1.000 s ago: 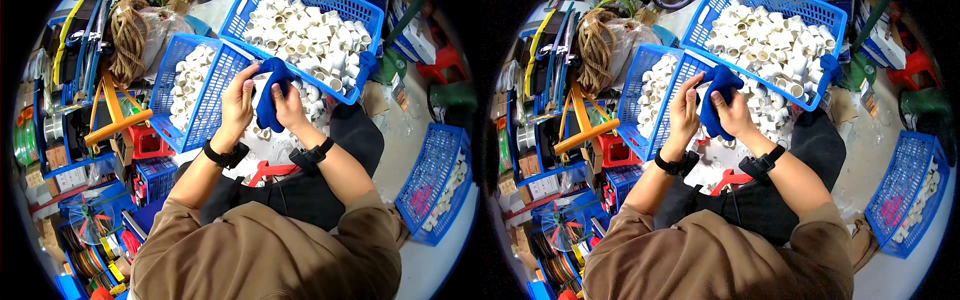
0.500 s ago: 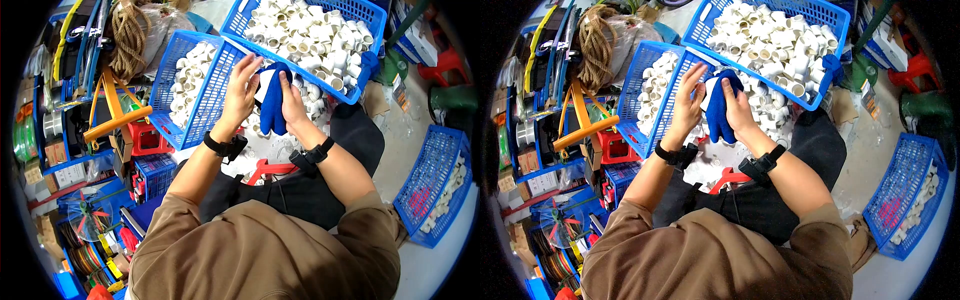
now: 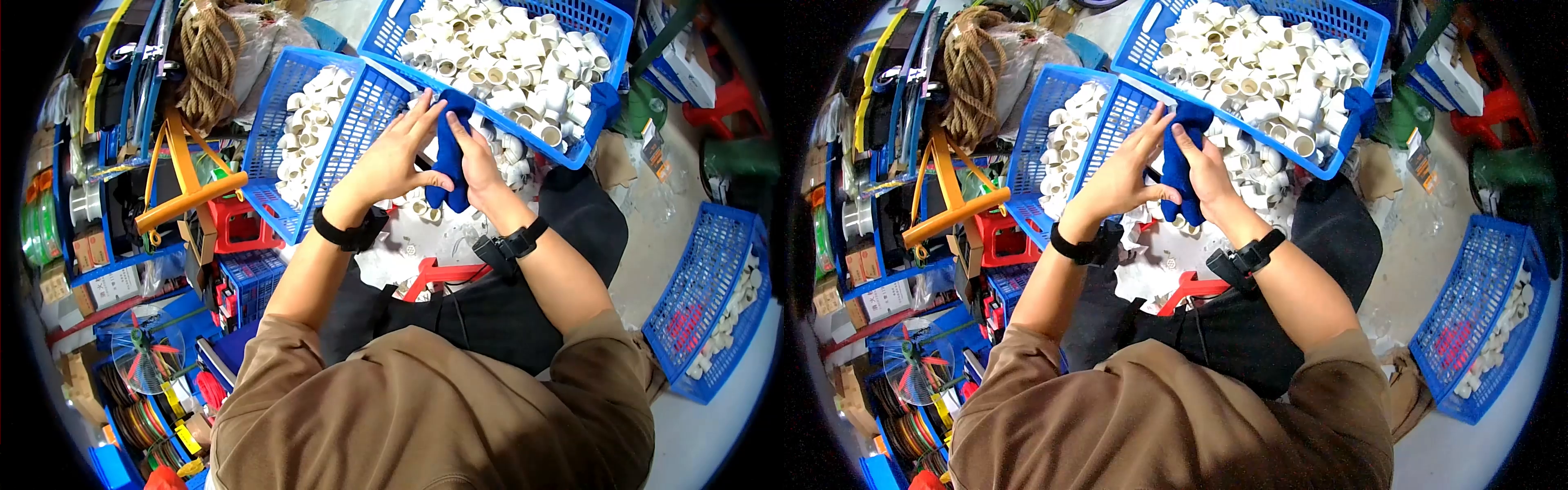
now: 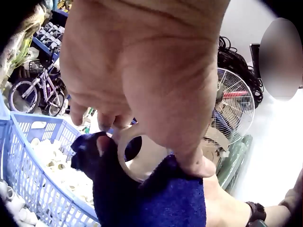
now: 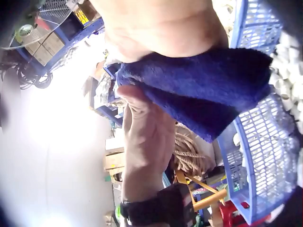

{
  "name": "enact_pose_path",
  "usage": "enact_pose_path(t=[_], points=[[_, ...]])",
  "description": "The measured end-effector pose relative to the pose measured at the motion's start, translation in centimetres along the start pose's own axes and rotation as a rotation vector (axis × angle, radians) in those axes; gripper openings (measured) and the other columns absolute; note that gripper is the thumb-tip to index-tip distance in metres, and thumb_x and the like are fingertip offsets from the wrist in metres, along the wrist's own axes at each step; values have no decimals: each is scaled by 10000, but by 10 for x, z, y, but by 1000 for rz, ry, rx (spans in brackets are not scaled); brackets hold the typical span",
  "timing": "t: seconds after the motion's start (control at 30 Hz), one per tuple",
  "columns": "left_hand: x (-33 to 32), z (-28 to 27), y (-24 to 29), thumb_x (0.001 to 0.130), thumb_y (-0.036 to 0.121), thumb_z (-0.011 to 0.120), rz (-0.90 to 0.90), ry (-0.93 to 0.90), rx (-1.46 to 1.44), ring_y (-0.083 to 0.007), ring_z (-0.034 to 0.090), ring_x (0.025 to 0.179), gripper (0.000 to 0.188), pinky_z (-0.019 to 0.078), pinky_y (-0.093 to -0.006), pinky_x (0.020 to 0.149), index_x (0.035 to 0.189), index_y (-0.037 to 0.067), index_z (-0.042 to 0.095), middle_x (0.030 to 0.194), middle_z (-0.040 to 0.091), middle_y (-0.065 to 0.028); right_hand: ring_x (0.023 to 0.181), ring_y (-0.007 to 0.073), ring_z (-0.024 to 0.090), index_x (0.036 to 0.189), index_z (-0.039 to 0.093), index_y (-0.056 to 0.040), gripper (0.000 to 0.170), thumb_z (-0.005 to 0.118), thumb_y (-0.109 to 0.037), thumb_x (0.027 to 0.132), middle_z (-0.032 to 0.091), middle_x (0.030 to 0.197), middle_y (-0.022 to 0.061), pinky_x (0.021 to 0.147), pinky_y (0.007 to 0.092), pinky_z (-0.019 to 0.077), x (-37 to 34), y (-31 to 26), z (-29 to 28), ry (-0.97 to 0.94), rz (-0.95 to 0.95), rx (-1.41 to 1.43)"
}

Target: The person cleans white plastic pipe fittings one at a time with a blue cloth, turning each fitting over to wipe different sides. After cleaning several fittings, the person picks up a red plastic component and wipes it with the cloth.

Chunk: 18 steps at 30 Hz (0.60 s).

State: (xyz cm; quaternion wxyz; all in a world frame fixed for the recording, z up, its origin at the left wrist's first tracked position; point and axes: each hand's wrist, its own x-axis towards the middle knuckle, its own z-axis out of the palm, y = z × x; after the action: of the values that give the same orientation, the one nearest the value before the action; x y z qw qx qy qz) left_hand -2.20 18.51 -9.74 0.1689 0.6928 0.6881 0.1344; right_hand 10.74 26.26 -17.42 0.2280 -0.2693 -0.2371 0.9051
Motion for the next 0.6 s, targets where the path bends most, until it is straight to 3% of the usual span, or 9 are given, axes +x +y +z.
enact_pose_path(t=[0.1, 0.23, 0.27, 0.33, 0.37, 0.4, 0.47, 0.5, 0.6], points=[[0, 13, -4, 636, 584, 780, 50, 122, -238, -444, 502, 1267, 1076, 464, -448, 1020, 1460, 29, 366, 1549, 314, -274, 607, 34, 493, 993, 680, -97, 490, 507, -555, 1002, 582, 740, -64, 561, 216, 401, 7, 10, -3, 56, 6, -15], [-14, 29, -12, 820, 606, 657, -8, 202, -465, -404, 548, 1240, 997, 439, -424, 1030, 1479, -17, 244, 1350, 508, -274, 900, 159, 696, 1212, 604, -25, 517, 448, -486, 1040, 694, 1057, 73, 761, 281, 572, 15, 18, -16, 41, -75, -56], [-16, 43, -13, 918, 460, 666, 17, 330, -464, -395, 572, 1198, 818, 446, -421, 1005, 1422, -46, 267, 1254, 546, -277, 946, 166, 695, 1243, 596, -31, 505, 443, -470, 1046, 688, 1100, 76, 797, 295, 573, 15, 18, -19, 0, -38, -68], [-23, 60, -17, 966, 258, 620, -151, 398, -504, -388, 581, 1182, 586, 455, -412, 987, 1351, -49, 302, 1238, 547, -285, 718, 91, 650, 1126, 664, -39, 603, 466, -593, 998, 680, 877, 10, 599, 242, 520, 24, 38, -20, -13, -13, 10], [-26, 61, -10, 961, 142, 577, -206, 430, -498, -361, 592, 1163, 445, 462, -398, 973, 1286, -54, 344, 1219, 555, -265, 712, 85, 642, 1149, 650, -46, 595, 483, -595, 990, 669, 875, -2, 594, 236, 515, 17, 31, -9, -3, 51, -10], [-27, 64, -14, 985, 144, 541, -201, 476, -435, -307, 604, 1115, 392, 475, -370, 939, 1277, -43, 357, 1176, 564, -214, 707, 78, 634, 1172, 635, -54, 590, 500, -596, 982, 658, 872, -13, 589, 230, 510, 8, 23, 2, 9, 114, -29], [-34, 75, -36, 1010, 142, 486, -464, 563, -688, -263, 600, 1065, 318, 480, -349, 909, 1266, -16, 381, 1137, 559, -165, 744, 100, 646, 1221, 594, -72, 535, 510, -551, 996, 662, 943, 15, 630, 265, 535, 8, 24, 14, -46, 130, 16], [-40, 75, -44, 1040, 176, 434, -422, 629, -700, -218, 590, 1067, 296, 480, -310, 885, 1278, 5, 395, 1120, 549, -132, 765, 118, 657, 1230, 591, -63, 536, 509, -539, 1000, 671, 958, 29, 654, 273, 543, 7, 25, 15, -77, 155, 6], [-56, 67, -80, 1075, 439, 329, -917, 744, -1347, -197, 663, 974, 459, 512, -310, 760, 1280, 55, 477, 1131, 671, -114, 873, 185, 686, 1211, 608, -39, 576, 452, -557, 1012, 694, 1046, 107, 759, 317, 560, 5, 22, 18, -240, 179, 31]])
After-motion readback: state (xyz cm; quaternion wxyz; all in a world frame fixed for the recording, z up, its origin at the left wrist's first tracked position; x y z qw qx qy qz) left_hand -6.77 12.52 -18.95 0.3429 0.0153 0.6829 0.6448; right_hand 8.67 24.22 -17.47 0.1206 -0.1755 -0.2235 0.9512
